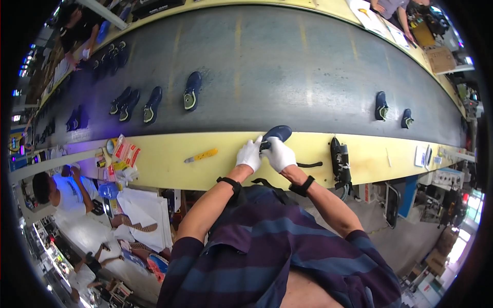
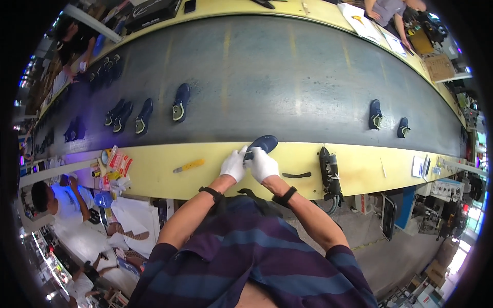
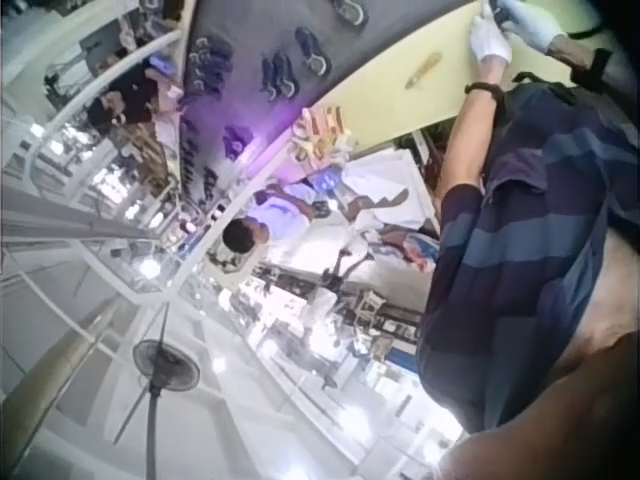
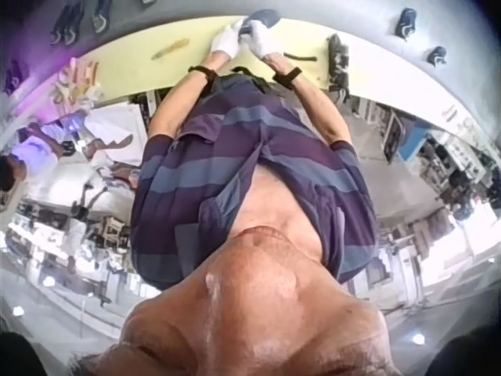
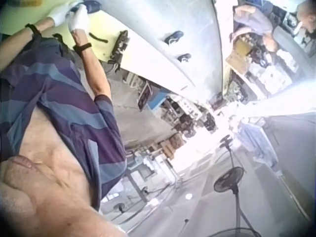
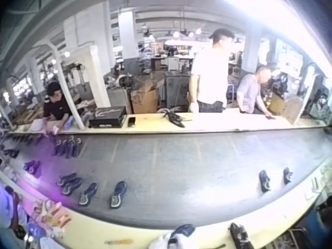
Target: Inspecting and handling shoes on a factory conveyor belt.
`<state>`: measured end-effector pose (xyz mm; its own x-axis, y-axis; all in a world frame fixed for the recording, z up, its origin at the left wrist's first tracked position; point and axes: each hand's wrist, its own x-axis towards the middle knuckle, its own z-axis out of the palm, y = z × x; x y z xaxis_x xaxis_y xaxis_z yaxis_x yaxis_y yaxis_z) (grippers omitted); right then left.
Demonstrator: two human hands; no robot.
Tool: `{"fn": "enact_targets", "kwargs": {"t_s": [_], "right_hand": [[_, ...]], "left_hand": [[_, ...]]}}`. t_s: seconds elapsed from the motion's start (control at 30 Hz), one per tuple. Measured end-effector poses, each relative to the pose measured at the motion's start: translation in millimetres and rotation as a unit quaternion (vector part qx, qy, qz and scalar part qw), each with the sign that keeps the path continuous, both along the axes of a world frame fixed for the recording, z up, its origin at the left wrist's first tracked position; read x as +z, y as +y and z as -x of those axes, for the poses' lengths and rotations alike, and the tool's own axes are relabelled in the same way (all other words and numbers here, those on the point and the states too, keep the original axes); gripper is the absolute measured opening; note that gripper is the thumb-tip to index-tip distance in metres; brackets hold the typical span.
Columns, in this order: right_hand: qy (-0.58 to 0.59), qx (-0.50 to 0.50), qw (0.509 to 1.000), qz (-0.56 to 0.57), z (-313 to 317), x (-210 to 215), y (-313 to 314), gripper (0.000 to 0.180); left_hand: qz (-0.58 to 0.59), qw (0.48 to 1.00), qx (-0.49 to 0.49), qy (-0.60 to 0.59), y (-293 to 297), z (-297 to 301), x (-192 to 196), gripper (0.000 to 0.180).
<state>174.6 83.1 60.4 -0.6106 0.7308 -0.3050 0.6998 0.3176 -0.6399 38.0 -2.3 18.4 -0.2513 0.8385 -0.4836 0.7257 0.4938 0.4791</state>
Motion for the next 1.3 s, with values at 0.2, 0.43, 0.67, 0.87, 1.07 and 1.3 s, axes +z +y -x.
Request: {"fn": "enact_targets", "kwargs": {"t_s": [0.2,0.43,0.67,0.87,1.07,1.3], "right_hand": [[-0.156,0.183,0.969,-0.058,30,-27,13,0.021],[-0.123,0.116,0.985,-0.028,37,-79,6,0.031],[-0.069,0.227,0.963,-0.13,35,-24,10,0.017],[-0.049,0.182,0.979,-0.072,48,-4,-8,0.026],[-0.011,0.111,0.986,-0.126,25,-42,-8,0.022],[-0.072,0.213,0.973,-0.061,36,-31,-10,0.03]], "left_hand": [[-0.031,0.993,0.056,-0.098,-3,-10,-15,0.041],[-0.01,0.999,0.021,-0.041,-3,-17,-40,0.06],[-0.016,1.0,0.005,-0.011,-19,-2,-94,0.053],[-0.234,0.891,0.172,-0.35,-58,27,-216,0.041],[-0.094,0.993,-0.005,-0.07,-23,-6,-118,0.033],[-0.085,0.995,0.01,-0.054,-41,8,-149,0.027]]}}
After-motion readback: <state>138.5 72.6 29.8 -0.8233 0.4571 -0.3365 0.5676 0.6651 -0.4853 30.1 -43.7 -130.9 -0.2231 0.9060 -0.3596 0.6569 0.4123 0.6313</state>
